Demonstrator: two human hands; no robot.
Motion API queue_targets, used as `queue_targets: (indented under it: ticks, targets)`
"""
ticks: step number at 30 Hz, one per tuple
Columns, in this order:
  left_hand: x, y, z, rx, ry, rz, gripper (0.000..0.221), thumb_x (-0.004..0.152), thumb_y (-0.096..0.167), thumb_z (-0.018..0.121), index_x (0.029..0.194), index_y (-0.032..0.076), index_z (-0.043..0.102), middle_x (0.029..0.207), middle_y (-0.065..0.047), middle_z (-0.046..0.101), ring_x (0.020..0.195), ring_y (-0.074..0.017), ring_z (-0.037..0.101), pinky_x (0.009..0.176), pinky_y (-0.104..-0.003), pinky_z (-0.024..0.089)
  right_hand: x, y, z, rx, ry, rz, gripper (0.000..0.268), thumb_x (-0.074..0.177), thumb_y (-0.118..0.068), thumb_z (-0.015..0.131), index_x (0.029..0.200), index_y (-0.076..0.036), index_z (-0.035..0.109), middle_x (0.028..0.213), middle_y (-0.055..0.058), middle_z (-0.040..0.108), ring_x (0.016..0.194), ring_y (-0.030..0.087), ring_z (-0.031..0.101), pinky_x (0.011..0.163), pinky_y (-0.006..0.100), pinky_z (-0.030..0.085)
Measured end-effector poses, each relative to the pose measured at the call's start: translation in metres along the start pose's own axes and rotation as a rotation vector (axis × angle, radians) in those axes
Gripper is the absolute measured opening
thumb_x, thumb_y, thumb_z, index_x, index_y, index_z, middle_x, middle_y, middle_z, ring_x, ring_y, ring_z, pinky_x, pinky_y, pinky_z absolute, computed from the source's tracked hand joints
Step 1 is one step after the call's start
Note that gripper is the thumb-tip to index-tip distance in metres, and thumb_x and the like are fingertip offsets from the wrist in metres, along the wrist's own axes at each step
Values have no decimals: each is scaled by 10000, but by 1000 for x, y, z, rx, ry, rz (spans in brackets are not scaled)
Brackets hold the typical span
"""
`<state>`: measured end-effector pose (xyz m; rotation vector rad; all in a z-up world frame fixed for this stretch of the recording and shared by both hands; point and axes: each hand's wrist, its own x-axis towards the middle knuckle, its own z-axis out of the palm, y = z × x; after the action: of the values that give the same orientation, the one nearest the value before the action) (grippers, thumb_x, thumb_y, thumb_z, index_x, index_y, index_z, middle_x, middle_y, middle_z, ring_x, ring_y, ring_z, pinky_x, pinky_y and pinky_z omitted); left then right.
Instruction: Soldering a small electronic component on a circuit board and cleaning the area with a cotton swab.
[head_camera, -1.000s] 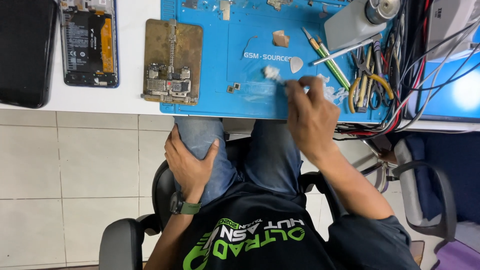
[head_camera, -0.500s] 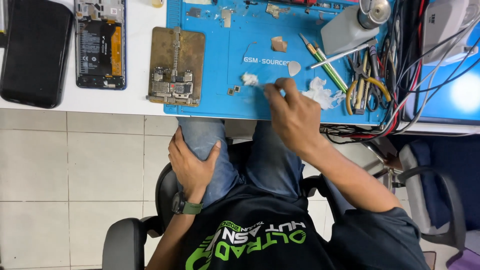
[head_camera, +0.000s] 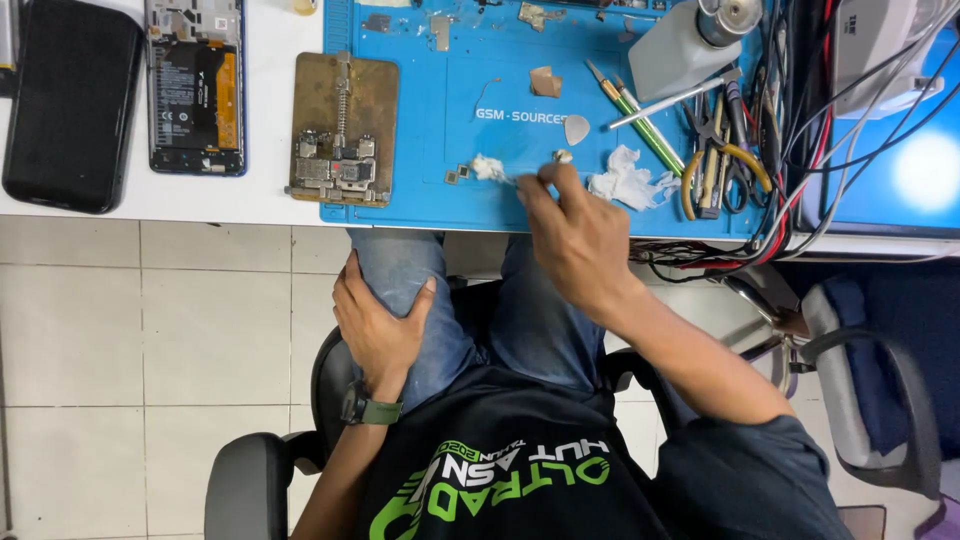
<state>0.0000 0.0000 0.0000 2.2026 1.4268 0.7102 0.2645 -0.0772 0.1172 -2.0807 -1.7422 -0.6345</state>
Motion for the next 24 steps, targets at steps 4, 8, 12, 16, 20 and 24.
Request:
queue_targets:
  ticks: [4, 8, 12, 16, 20, 24]
  targets:
    - [-1, 2, 0, -2, 2, -3, 1089, 829, 611, 934, 1582, -42, 496, 1313, -259, 589, 1158, -450, 638, 963, -541, 510, -21, 30, -1, -64, -13, 94, 104, 1128, -154, 679, 1210, -185, 735, 1151, 34, 608, 505, 196, 629, 468, 337, 470]
    - [-3, 5, 3, 14, -22, 14, 1100, 828, 607, 939, 1594, -37, 483, 1314, -254, 582, 1158, -442, 633, 967, -533, 505, -9, 27, 14, -85, 68, 111, 76, 1120, -146, 687, 1159, -190, 736, 1134, 16, 607, 496, 228, 670, 476, 344, 497]
    - [-2, 3, 4, 11, -13, 6, 1105, 830, 624, 931, 1602, -27, 482, 1327, -245, 580, 1171, -437, 631, 976, -530, 506, -8, 8, 5, 2, 33, 43, 99, 1108, -134, 675, 1171, -200, 711, 1134, 14, 604, 518, 179, 666, 507, 299, 514]
    - [-6, 6, 2, 3, -21, 0, 1094, 826, 590, 946, 1598, -31, 484, 1320, -251, 586, 1164, -444, 631, 975, -534, 504, -4, 12, 3, -64, 51, 39, 112, 1096, -116, 670, 1167, -194, 707, 1129, 13, 600, 498, 209, 655, 475, 331, 489]
    - [-4, 4, 0, 7, -30, -9, 1091, 838, 605, 935, 1603, -24, 476, 1327, -245, 579, 1166, -436, 628, 979, -527, 500, 3, 27, 8, 4, 60, 24, 117, 1101, -95, 667, 1125, -182, 741, 1101, 48, 617, 477, 202, 639, 465, 338, 457]
    - [-4, 5, -6, -11, -43, -29, 1085, 834, 588, 939, 1598, -30, 478, 1333, -257, 583, 1170, -450, 628, 979, -540, 499, -18, 20, -7, -110, 37, 23, 123, 1123, -111, 666, 1222, -175, 697, 1113, 39, 595, 466, 238, 636, 462, 346, 470]
